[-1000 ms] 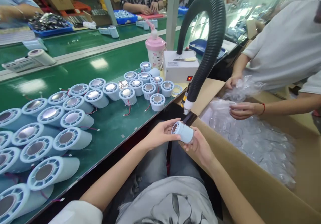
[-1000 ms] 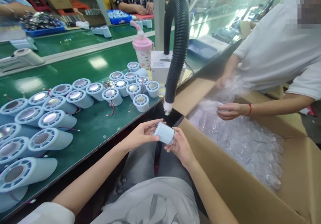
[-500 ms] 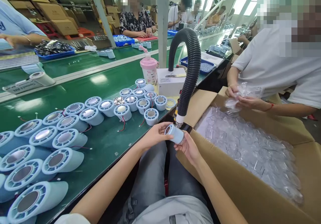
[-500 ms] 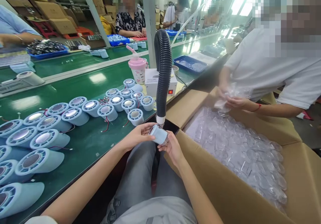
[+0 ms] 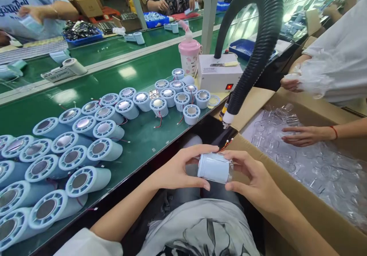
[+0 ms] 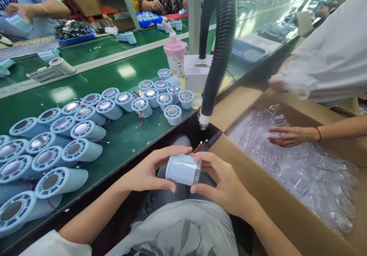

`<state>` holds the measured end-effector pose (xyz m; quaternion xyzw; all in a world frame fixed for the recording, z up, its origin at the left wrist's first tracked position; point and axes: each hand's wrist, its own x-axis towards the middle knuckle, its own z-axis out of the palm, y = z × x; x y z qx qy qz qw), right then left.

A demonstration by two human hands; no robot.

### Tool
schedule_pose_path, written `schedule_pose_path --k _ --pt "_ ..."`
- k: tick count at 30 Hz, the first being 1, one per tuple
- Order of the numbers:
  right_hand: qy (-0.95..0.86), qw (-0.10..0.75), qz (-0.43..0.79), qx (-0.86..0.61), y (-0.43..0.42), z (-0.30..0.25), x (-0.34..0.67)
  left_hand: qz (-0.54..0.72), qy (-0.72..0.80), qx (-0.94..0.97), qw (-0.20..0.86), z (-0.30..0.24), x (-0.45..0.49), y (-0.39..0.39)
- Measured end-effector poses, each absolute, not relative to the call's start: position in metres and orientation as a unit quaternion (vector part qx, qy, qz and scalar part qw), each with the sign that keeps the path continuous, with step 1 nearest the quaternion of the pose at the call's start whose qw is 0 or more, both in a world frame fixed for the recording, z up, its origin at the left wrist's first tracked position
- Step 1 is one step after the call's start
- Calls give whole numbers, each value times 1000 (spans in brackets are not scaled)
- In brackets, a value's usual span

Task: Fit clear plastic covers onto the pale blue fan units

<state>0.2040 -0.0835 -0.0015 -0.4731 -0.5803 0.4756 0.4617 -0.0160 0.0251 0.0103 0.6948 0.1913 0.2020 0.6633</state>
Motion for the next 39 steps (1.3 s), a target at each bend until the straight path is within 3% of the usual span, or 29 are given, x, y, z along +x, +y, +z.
schedule_pose_path --k 10,21,32,34,36,39 --pt "-440 447 618 -474 -82 20 191 254 119 761 585 21 -26 21" --pt "-301 411 721 -470 -76 8 180 245 129 718 638 18 -31 18" --pt "-191 258 848 -421 -69 10 178 254 165 729 614 14 -35 11" --pt "-224 265 841 -415 -71 5 179 246 189 722 619 17 -35 8" --pt "-317 339 776 -427 -74 0 180 231 222 705 632 20 -35 5" --pt "-554 464 517 -459 -78 -6 185 197 264 657 678 23 -36 4"
